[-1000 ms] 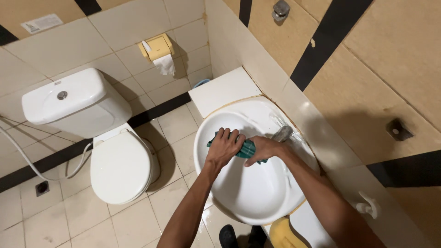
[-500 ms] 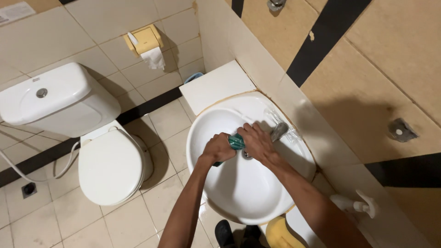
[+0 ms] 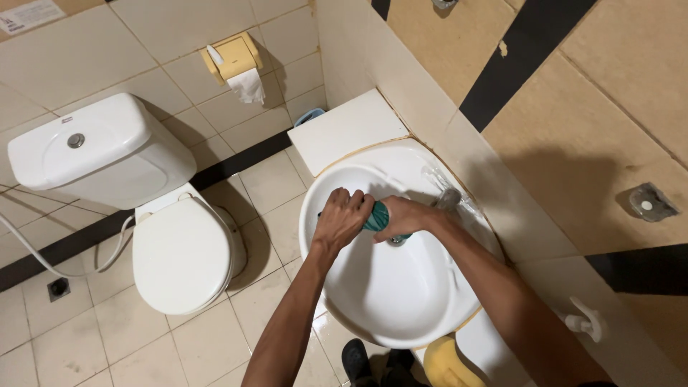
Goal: The person wipes a brown door with a green cloth, then rinses and wrings the cloth at a white sink. They spray a cleaning solution onto the tiled floor and walls, then place the spray bottle and cloth on the sink counter.
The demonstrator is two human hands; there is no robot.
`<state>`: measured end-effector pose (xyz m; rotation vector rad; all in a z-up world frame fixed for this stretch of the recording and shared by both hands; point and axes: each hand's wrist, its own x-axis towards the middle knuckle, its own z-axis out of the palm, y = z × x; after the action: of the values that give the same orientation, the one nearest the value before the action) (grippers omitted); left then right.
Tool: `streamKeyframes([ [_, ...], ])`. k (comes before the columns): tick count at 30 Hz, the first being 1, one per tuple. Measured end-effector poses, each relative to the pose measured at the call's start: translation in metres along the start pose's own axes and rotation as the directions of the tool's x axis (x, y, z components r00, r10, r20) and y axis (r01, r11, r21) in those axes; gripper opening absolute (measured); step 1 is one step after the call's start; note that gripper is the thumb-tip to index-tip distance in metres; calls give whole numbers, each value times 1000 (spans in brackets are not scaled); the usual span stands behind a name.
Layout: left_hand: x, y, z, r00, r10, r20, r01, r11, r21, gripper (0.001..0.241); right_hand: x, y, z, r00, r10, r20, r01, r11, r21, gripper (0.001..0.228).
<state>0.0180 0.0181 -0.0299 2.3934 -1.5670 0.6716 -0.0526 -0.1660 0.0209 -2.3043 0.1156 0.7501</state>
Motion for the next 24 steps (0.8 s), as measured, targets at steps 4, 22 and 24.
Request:
streamKeyframes([
  [4, 4, 4, -5, 995, -47, 92, 51, 998, -37, 28, -1, 4, 10, 989, -68, -132, 75, 996, 49, 43],
  [22, 33, 12, -33, 657, -229, 718, 683, 586, -437, 34, 10, 32, 28, 667, -455, -590, -10, 786, -618, 28],
  [24, 19, 14, -26, 854, -317, 412, 507, 686, -523, 41, 5, 31, 24, 773, -306, -556, -53, 842, -537, 26],
])
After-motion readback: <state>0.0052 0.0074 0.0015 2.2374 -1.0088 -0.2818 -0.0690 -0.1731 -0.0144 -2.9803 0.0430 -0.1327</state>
